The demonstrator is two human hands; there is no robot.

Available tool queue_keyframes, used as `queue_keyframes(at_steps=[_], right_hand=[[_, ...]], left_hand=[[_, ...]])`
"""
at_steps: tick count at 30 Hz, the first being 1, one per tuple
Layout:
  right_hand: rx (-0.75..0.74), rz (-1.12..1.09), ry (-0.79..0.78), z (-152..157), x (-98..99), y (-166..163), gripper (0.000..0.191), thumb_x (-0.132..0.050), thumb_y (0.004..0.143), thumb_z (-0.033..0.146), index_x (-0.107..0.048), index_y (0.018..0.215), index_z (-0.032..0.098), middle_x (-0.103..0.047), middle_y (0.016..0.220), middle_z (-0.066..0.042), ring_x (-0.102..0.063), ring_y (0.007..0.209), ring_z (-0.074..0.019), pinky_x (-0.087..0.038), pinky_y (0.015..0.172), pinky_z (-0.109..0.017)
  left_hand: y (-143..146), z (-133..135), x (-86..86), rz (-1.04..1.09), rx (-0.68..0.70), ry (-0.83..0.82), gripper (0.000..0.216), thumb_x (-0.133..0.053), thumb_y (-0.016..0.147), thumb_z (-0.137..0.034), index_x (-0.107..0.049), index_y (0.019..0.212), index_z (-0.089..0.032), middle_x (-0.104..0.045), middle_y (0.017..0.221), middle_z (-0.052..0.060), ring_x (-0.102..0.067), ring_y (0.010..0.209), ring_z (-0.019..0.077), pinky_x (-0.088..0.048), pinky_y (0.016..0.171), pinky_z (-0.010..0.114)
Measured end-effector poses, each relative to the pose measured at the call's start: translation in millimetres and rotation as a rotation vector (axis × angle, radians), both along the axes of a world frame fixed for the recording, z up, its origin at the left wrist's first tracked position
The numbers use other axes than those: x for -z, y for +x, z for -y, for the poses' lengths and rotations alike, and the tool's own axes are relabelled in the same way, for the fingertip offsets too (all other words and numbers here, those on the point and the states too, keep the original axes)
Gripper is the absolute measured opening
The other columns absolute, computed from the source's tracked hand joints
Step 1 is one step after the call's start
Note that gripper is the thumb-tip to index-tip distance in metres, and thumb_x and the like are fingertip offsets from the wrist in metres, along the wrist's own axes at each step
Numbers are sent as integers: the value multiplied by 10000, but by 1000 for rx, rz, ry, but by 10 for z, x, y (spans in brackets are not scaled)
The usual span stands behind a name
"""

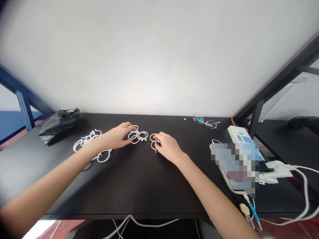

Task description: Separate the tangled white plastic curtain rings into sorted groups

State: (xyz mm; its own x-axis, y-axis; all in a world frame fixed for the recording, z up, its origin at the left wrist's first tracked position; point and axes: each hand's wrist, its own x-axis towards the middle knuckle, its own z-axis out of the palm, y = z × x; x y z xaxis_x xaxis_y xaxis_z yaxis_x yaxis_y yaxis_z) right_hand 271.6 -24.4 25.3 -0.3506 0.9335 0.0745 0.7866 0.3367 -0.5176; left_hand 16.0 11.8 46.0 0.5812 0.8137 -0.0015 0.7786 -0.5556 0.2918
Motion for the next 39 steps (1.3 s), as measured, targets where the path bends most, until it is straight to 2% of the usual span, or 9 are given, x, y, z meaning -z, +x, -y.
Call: queue_keyframes(at_steps=[5, 11, 17, 21, 26, 30, 35, 37, 39], right_hand=[[80, 39, -49, 2, -33, 30, 72, -581, 771, 131, -623, 771, 190, -628, 843, -17, -519, 656, -127, -329, 575, -245], [99, 12, -63, 47, -31, 14, 85, -577, 727, 104, -564, 728, 188, -621, 794, -6, -525, 669, -132, -312, 569, -241], [86, -113, -18, 61, -20, 66, 107, -592, 826, 201, -546, 729, 192, -576, 747, 6, -506, 648, -122, -367, 593, -243], [-46, -265, 17, 74, -59, 108, 110, -560, 871, 201, -603, 772, 182, -584, 812, -10, -504, 626, -108, -411, 616, -256], [-218, -125, -14, 105, -100, 148, 181, -535, 786, 32, -630, 782, 186, -639, 844, -25, -561, 798, -162, -431, 687, -278], [-250, -60, -59, 107, -109, 173, 246, -494, 761, -22, -634, 768, 180, -664, 904, -41, -575, 882, -184, -441, 719, -284], [-260, -64, -149, 111, -149, 206, 187, -623, 763, 117, -683, 911, 212, -645, 1047, -43, -578, 961, -210, -448, 788, -303], [-264, -56, -163, 118, -155, 201, 231, -632, 750, 129, -674, 959, 218, -628, 1026, -35, -571, 927, -195, -440, 762, -287], [-249, -28, -169, 128, -151, 180, 213, -593, 730, 92, -648, 899, 209, -601, 922, -13, -544, 793, -151, -413, 676, -255]], left_hand=[[100, -164, 108, -16, -35, -26, 339, -542, 744, -264, -551, 1072, -182, -577, 1065, 107, -565, 1026, 298, -486, 860, 404], [144, -220, 100, -5, -67, -68, 326, -593, 662, -275, -502, 965, -196, -605, 1011, 98, -563, 996, 313, -480, 796, 391], [0, -259, 89, 68, -81, -112, 203, -468, 811, -340, -492, 958, -204, -635, 1023, 86, -622, 925, 245, -506, 780, 354], [-77, -344, 168, 111, -97, -96, 257, -479, 772, -267, -534, 1009, -186, -647, 1042, 97, -640, 886, 221, -518, 763, 327], [-103, -414, 212, 147, -99, -99, 157, -497, 769, -297, -597, 817, -185, -670, 850, 75, -646, 795, 208, -519, 759, 309], [-133, -391, 191, 182, -131, -121, 178, -504, 779, -351, -591, 758, -198, -692, 799, 57, -650, 754, 201, -523, 728, 303], [-129, -385, 217, 215, -195, -150, 119, -573, 688, -291, -551, 773, -211, -665, 726, 19, -639, 695, 197, -499, 646, 288], [-115, -396, 220, 231, -218, -153, 158, -594, 634, -238, -532, 777, -218, -634, 681, -7, -612, 657, 192, -467, 602, 281], [-104, -399, 200, 255, -238, -156, 212, -621, 589, -206, -527, 778, -222, -603, 637, -28, -579, 622, 185, -435, 570, 275]])
